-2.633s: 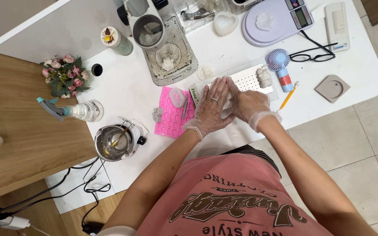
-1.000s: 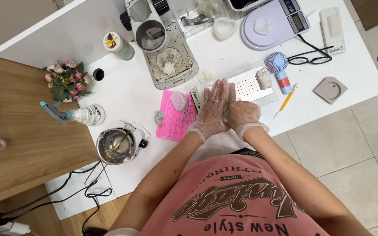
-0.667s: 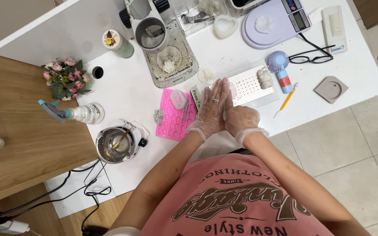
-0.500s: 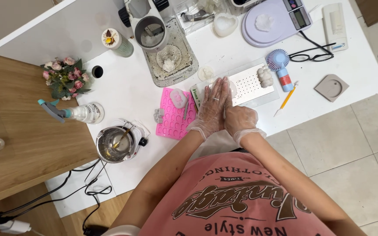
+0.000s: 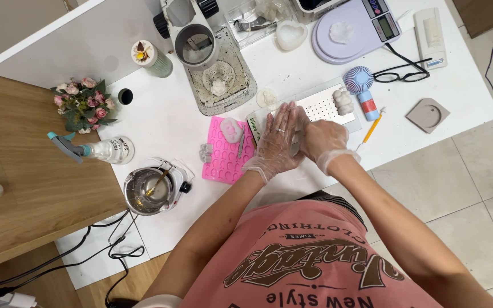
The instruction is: Cleaning and finishing molded wax or plaster decorative objects using a small scraper tool.
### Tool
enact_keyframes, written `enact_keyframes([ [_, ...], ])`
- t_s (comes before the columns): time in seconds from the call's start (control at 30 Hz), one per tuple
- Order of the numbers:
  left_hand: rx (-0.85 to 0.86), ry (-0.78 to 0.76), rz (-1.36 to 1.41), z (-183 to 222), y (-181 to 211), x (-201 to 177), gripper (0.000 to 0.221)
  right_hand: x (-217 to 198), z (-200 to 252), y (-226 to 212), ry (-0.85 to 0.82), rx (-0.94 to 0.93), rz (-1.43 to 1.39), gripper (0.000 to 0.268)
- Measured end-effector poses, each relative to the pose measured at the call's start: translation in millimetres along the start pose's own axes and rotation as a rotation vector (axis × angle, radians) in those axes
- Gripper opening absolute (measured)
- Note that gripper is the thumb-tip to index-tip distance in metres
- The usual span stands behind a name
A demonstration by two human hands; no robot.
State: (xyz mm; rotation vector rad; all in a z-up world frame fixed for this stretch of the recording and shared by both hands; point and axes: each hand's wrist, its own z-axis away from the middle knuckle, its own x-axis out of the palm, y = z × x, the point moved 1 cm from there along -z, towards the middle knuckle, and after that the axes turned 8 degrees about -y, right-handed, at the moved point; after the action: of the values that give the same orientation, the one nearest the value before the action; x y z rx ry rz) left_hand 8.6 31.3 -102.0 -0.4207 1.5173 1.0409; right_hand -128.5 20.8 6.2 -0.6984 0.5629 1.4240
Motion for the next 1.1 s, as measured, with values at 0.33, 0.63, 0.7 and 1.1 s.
enact_keyframes([
  [0.33,-0.026,-0.057,-0.072,-2,4,-5,0.118,3,-8,-3,0.029,-0.03,0.092,0.05],
  [0.63,-0.021,-0.063,-0.034,-5,7,-15,0.123,34,-3,-5,0.059,-0.016,0.042,0.033],
  [0.7,-0.046,-0.108,-0.01,-6,7,-16,0.124,24,8,-9,0.039,-0.033,-0.008,0.038],
  [1.1,-0.038,-0.079,0.022,-2,10,-25,0.114,39,20,-5,0.064,-0.003,-0.112,0.085],
])
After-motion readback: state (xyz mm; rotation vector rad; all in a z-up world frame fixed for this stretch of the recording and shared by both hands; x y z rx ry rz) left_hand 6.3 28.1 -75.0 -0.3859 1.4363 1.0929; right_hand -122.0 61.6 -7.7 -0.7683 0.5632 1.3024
